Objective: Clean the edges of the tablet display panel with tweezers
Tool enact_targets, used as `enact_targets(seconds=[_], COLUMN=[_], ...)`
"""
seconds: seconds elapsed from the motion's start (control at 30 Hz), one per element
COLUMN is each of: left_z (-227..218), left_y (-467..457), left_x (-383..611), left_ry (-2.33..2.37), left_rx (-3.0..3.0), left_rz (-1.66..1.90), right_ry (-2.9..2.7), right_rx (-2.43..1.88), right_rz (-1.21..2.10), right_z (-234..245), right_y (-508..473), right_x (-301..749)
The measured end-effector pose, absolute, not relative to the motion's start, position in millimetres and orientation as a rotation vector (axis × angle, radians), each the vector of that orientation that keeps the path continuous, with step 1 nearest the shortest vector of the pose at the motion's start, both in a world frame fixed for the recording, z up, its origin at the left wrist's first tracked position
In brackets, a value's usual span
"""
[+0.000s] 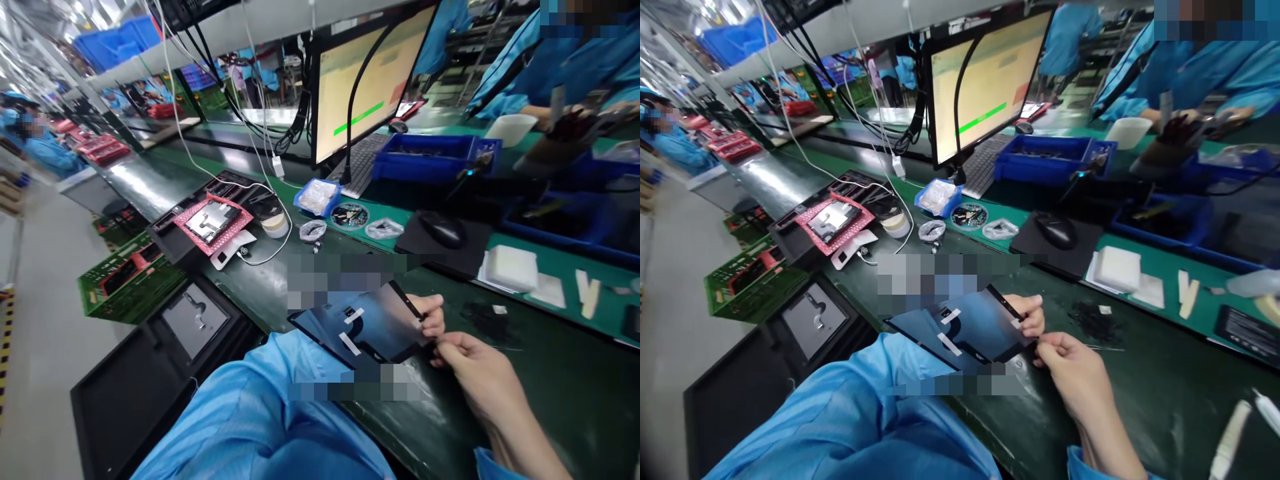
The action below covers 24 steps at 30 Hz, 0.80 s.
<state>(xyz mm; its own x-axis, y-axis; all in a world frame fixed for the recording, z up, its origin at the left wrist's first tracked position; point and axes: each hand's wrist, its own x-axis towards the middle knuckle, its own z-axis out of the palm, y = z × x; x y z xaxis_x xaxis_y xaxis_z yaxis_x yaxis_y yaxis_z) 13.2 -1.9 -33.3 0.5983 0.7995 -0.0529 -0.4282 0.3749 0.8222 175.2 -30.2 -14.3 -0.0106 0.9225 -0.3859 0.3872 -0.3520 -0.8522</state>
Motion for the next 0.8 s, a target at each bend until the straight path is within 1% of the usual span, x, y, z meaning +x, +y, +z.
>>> enact_targets(seconds=[0.13,0.3,0.5,0.6,0.67,0.8], left_z=[-34,-30,-26,-25,-24,-17], left_y=[-1,0,3,8,9,-1], left_x=[15,13,13,16,16,18], left_ry=[0.505,0.502,0.335,0.348,0.381,0.377], left_rx=[0.841,0.772,0.595,0.54,0.475,0.399], left_rz=[0.845,0.927,0.936,0.943,1.017,1.08], right_ry=[-1.339,-1.302,-1.262,-1.165,-1.109,-1.126], right_rx=[-1.725,-1.692,-1.548,-1.438,-1.387,-1.319], right_rz=[1.378,1.324,1.225,1.288,1.32,1.332], right_z=[-20,-20,-6,-4,-7,-9], right_y=[-30,-27,-40,-37,-33,-34], right_x=[178,173,164,161,161,164])
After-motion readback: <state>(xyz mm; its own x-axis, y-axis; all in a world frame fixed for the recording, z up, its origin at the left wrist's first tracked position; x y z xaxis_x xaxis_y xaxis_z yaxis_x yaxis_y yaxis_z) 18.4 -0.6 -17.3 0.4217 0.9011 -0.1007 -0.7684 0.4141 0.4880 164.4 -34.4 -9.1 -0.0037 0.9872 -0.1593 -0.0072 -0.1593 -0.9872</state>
